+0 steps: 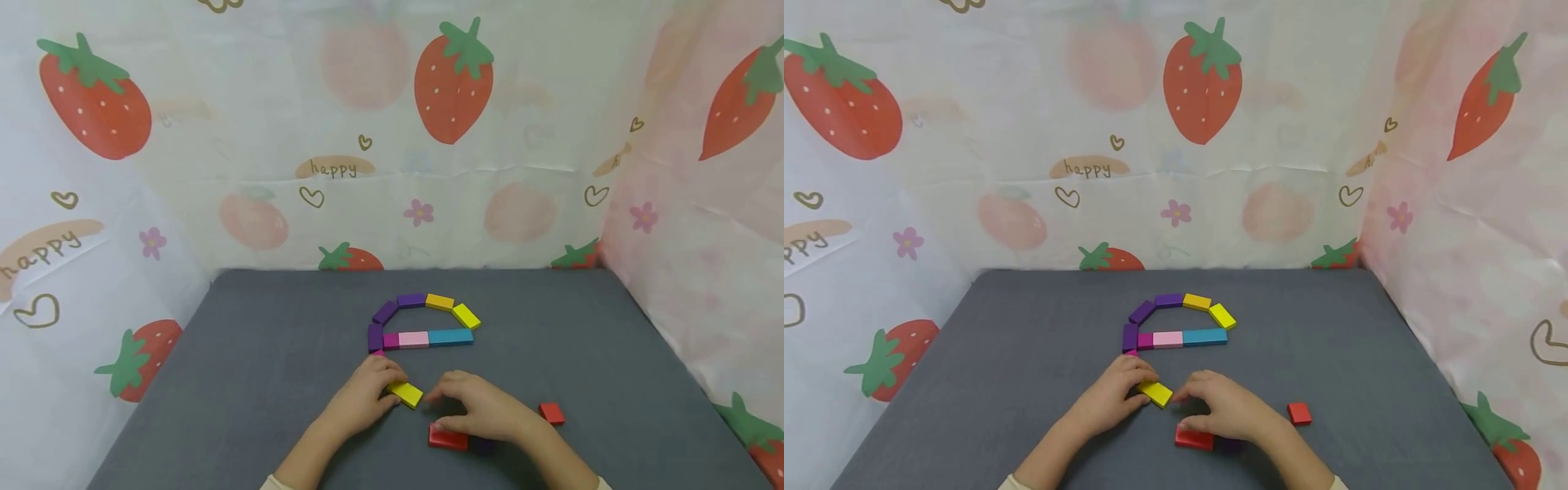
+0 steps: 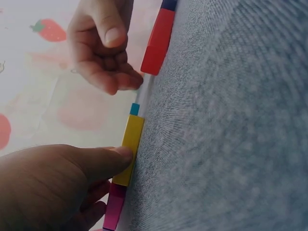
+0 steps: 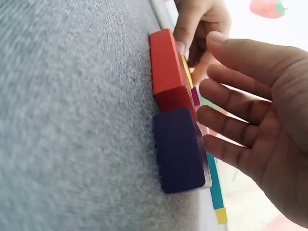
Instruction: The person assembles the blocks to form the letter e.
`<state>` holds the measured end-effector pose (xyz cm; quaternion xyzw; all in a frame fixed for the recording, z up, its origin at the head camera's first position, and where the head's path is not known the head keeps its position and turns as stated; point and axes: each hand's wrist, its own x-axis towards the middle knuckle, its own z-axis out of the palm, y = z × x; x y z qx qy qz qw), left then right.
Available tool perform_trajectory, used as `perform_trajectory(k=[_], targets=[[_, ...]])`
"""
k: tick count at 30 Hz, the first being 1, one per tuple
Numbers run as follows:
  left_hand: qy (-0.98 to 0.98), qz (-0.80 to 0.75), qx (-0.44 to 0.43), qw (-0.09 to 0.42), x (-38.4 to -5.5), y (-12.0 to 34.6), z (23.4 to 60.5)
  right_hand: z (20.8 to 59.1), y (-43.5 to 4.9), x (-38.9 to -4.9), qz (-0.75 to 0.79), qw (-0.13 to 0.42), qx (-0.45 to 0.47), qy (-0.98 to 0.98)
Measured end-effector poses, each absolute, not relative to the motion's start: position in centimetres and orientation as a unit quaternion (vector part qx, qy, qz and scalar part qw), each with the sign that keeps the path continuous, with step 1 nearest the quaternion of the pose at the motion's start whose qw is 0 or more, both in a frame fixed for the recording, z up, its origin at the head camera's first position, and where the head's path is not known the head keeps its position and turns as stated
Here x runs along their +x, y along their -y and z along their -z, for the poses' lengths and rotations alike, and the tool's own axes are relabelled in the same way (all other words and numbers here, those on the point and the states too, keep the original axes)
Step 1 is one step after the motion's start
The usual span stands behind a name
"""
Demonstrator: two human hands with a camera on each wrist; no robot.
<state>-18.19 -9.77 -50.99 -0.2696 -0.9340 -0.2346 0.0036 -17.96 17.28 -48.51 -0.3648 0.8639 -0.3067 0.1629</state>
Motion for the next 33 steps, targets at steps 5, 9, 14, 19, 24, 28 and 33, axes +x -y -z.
perform_trajectory(k=[5, 9, 14, 19, 24, 28, 33], targets=[[0.934, 0.241, -0.263, 0.001, -18.08, 9.83, 51.02, 48.55, -17.61, -17.92, 0.304, 0.18, -0.368, -0.86], [0.935, 0.242, -0.261, 0.003, -18.02, 9.81, 51.1, 48.77, -17.82, -17.82, 0.301, 0.187, -0.377, -0.856], [0.936, 0.241, -0.258, 0.004, -17.9, 9.79, 51.06, 48.84, -18.0, -17.76, 0.306, 0.193, -0.386, -0.849], [0.936, 0.243, -0.255, 0.0, -17.82, 9.72, 50.99, 48.96, -18.1, -17.7, 0.308, 0.195, -0.391, -0.845], [0.936, 0.246, -0.252, -0.005, -17.8, 9.67, 50.96, 48.99, -18.1, -17.57, 0.308, 0.198, -0.39, -0.845], [0.936, 0.249, -0.251, -0.007, -17.77, 9.68, 50.89, 49.09, -18.09, -17.54, 0.307, 0.197, -0.389, -0.846], [0.936, 0.251, -0.247, -0.011, -17.81, 9.71, 50.88, 49.16, -17.99, -17.57, 0.302, 0.192, -0.392, -0.848]])
